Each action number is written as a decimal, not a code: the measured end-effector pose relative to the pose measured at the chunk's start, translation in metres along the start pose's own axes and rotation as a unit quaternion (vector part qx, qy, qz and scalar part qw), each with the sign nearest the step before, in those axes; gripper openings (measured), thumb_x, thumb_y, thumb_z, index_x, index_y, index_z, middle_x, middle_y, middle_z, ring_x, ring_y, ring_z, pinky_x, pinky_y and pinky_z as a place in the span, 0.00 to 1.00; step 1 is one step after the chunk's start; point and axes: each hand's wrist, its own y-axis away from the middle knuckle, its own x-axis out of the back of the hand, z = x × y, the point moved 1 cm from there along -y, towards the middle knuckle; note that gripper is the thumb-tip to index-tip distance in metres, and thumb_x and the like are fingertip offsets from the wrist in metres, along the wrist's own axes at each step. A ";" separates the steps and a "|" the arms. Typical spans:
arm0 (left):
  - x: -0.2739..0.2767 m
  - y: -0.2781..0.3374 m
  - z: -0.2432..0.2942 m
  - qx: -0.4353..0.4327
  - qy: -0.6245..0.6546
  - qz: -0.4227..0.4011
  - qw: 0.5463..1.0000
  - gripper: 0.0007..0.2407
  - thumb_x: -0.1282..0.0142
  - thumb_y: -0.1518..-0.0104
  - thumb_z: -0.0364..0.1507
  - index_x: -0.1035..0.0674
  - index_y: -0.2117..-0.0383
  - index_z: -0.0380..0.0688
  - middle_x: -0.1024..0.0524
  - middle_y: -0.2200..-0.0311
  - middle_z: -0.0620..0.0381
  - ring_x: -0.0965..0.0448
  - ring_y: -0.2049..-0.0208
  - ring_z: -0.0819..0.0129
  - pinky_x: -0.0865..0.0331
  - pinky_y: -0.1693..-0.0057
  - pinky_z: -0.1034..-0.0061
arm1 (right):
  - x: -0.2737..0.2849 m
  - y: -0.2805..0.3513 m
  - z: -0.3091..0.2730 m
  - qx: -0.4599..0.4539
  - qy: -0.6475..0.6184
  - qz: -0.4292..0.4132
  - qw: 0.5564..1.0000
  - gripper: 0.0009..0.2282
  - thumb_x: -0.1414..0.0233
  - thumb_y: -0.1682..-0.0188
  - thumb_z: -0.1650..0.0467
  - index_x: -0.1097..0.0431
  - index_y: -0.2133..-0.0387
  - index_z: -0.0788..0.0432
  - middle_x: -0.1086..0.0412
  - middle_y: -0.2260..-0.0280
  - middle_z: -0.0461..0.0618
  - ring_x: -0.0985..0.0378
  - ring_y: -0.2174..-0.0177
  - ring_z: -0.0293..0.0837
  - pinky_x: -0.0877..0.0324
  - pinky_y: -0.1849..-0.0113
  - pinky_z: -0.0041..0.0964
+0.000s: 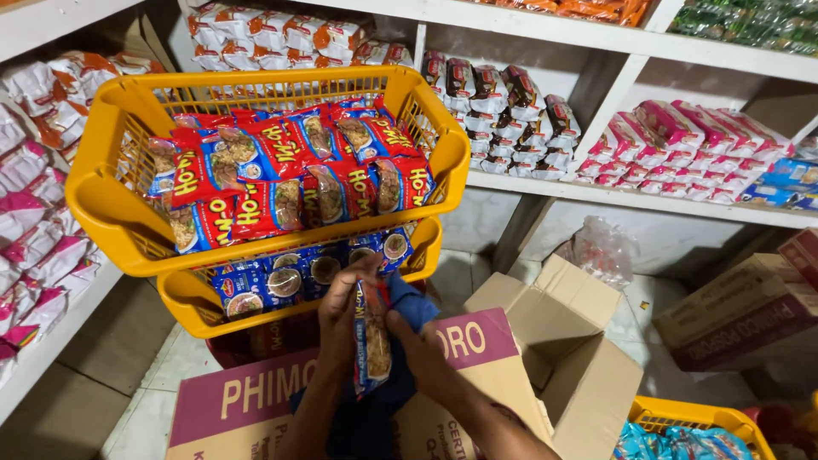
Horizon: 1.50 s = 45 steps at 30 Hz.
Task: Wiping dust off individual packages of instant noodles and organizing them into a box.
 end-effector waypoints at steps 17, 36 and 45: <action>-0.026 0.008 0.032 0.142 -0.112 0.077 0.980 0.11 0.40 0.43 0.28 0.13 0.56 0.47 0.17 0.73 0.46 0.19 0.68 0.69 0.25 0.53 0.71 | 0.022 -0.009 -0.036 0.480 0.050 -0.018 0.876 0.19 0.45 0.49 0.70 0.31 0.44 0.64 0.29 0.45 0.64 0.31 0.43 0.55 0.39 0.42 0.53; -0.037 0.007 0.046 -0.016 -0.234 -0.052 0.971 0.13 0.49 0.37 0.25 0.18 0.48 0.45 0.20 0.50 0.42 0.24 0.45 0.48 0.33 0.39 0.53 | 0.032 -0.033 -0.026 0.230 -0.228 0.024 0.946 0.08 0.34 0.57 0.73 0.28 0.78 0.60 0.28 0.81 0.52 0.23 0.81 0.40 0.24 0.79 0.34; -0.031 0.011 0.030 -0.015 -0.275 0.054 0.960 0.06 0.38 0.42 0.25 0.17 0.61 0.44 0.16 0.57 0.50 0.18 0.51 0.58 0.29 0.43 0.64 | 0.028 -0.026 -0.036 0.296 -0.220 0.036 0.929 0.05 0.38 0.54 0.74 0.28 0.73 0.60 0.28 0.79 0.51 0.23 0.77 0.37 0.23 0.74 0.32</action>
